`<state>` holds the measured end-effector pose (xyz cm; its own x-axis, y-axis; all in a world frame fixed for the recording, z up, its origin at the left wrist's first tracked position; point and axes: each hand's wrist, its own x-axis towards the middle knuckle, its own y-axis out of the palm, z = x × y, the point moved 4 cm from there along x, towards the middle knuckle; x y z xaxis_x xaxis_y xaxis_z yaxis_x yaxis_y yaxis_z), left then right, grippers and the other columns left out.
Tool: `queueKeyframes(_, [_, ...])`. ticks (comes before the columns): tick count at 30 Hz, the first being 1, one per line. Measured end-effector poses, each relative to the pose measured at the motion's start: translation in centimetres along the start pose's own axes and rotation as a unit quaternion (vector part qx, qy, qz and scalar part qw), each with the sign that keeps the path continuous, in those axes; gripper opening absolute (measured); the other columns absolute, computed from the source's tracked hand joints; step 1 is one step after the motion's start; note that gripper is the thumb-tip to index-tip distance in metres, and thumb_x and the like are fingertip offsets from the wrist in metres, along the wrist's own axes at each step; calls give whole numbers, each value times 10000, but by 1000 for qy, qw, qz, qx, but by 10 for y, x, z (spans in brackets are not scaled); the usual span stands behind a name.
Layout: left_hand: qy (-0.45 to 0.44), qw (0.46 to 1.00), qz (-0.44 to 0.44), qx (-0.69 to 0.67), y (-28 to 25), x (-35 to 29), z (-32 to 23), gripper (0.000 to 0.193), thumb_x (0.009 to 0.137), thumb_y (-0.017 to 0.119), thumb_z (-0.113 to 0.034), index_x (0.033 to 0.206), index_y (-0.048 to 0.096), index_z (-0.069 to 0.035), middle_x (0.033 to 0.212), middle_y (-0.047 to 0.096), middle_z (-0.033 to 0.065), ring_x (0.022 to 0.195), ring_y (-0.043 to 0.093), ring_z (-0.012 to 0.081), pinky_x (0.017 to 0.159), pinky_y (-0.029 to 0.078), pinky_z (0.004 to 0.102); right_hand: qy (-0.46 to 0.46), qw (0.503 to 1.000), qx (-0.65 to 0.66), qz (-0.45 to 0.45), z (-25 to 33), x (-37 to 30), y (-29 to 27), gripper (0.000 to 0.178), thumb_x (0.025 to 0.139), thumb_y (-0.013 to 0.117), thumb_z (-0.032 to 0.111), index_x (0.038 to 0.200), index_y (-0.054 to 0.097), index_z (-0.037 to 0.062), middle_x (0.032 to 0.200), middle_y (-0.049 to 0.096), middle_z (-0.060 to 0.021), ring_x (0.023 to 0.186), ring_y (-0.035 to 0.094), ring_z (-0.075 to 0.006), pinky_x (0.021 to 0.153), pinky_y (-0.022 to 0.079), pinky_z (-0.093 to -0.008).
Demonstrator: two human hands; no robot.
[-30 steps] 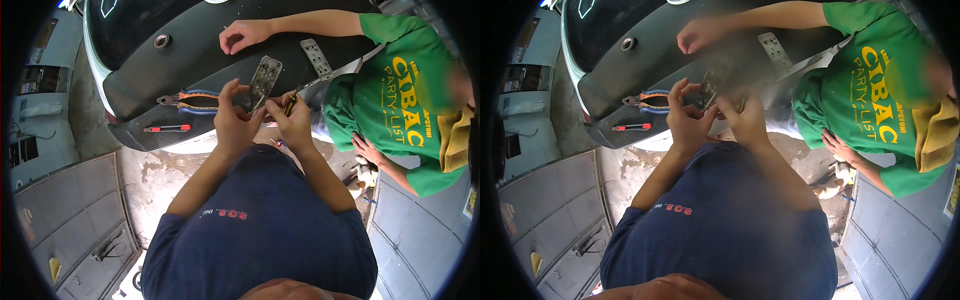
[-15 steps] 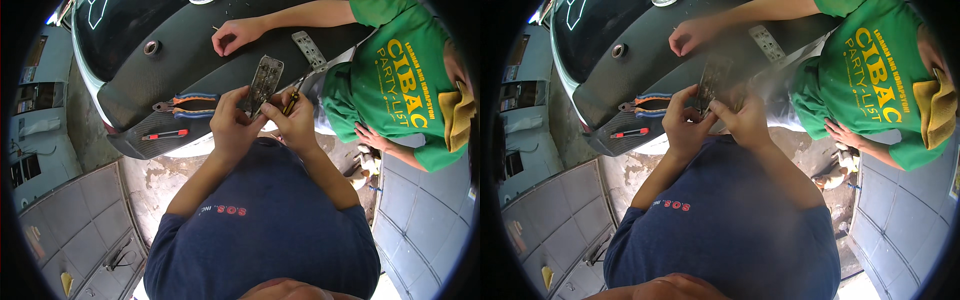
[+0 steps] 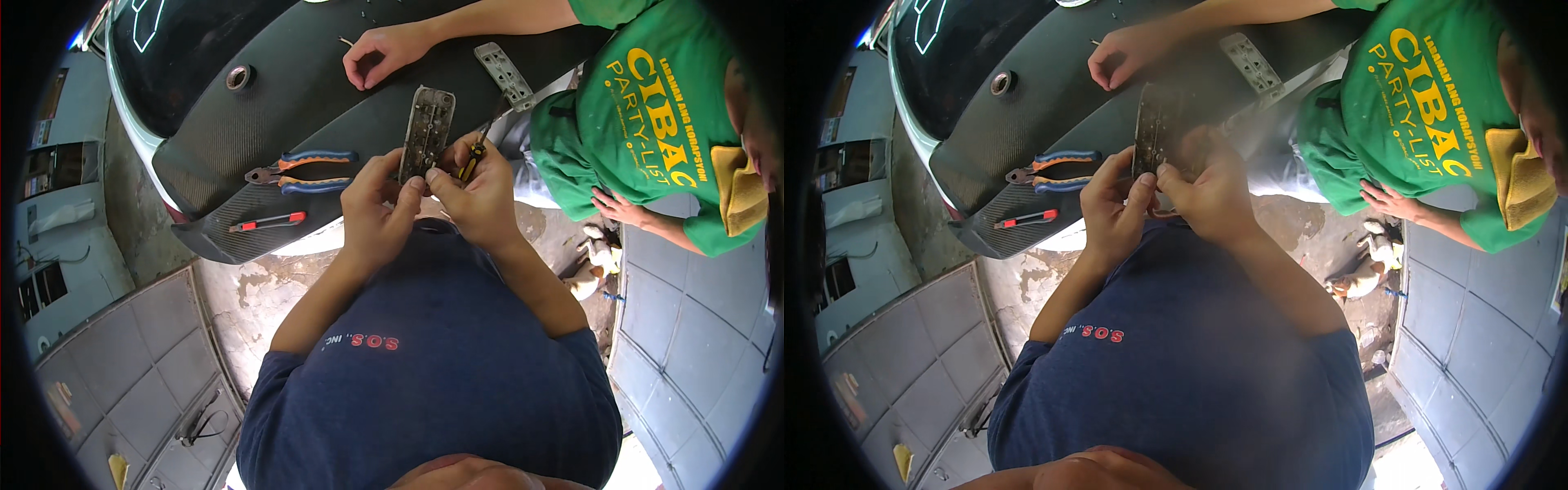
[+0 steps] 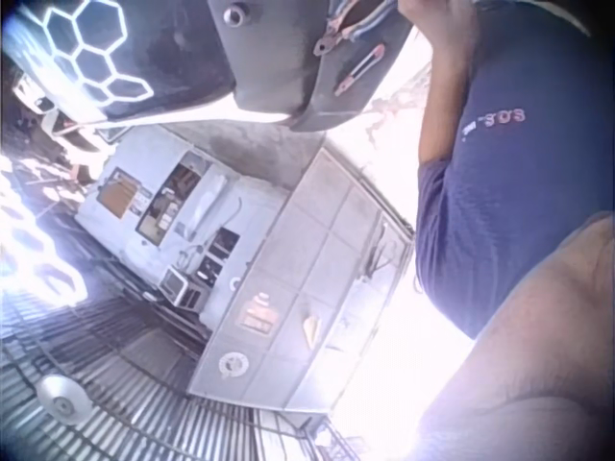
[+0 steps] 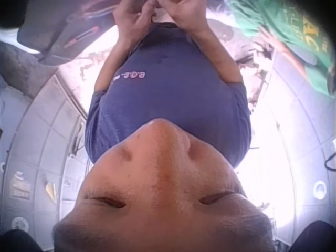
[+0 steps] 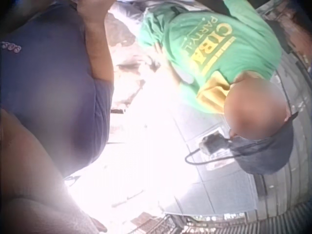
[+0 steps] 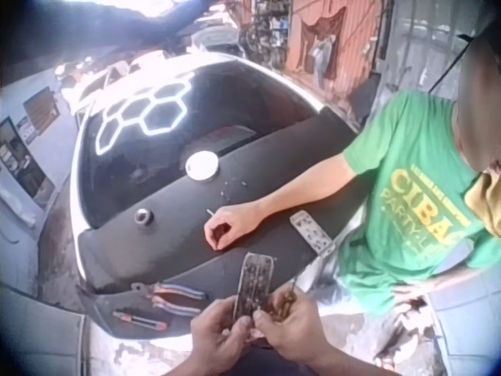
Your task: The person strips and twists wires together by hand, then uses pliers to crimp a connector while another person holds a light housing on a car trunk.
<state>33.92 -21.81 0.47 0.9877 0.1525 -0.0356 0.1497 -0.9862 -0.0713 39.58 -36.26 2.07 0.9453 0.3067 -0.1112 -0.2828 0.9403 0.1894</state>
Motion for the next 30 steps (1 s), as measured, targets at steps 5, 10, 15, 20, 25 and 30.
queueKeyframes(5, [66,993,-41,89,4,5,-12,338,957,634,-67,1281,624,31,921,625,116,699,626,164,637,509,293,-20,997,-78,4,6,3,-1,280,867,670,-71,936,433,61,877,520,-5,725,521,-30,600,470,-208])
queueKeyframes(10, [50,990,-32,129,5,7,-16,312,968,629,-77,1261,629,31,898,605,125,683,611,192,635,506,305,-28,986,-164,4,13,5,-1,255,849,672,-57,934,462,59,829,524,15,700,506,-16,587,446,-205])
queueKeyframes(15, [46,993,-33,105,7,8,-17,292,976,610,-74,1249,620,29,902,601,131,676,605,203,624,502,307,-27,974,-224,-9,12,6,-4,276,797,710,56,1014,560,-26,851,648,-113,697,624,-139,597,520,-328])
queueKeyframes(20, [-101,992,0,-70,1,12,-11,247,1005,553,-75,1219,582,44,904,637,87,691,611,116,614,506,288,-45,986,-162,20,16,6,0,278,810,728,63,1000,547,-27,843,648,-106,681,648,-144,598,543,-319])
queueKeyframes(25, [-61,987,41,-140,-3,14,-25,222,1003,540,-68,1197,554,38,929,654,74,671,585,79,595,493,252,12,994,-94,47,22,-3,6,262,816,733,38,967,529,-25,814,644,-102,680,695,-151,581,573,-305])
queueKeyframes(30, [-87,975,75,-189,-3,8,-23,250,964,537,-63,1192,578,32,1029,665,76,805,617,103,761,515,258,-11,980,-176,93,41,-12,11,240,855,744,52,960,536,-3,815,623,-82,696,708,-169,593,577,-299])
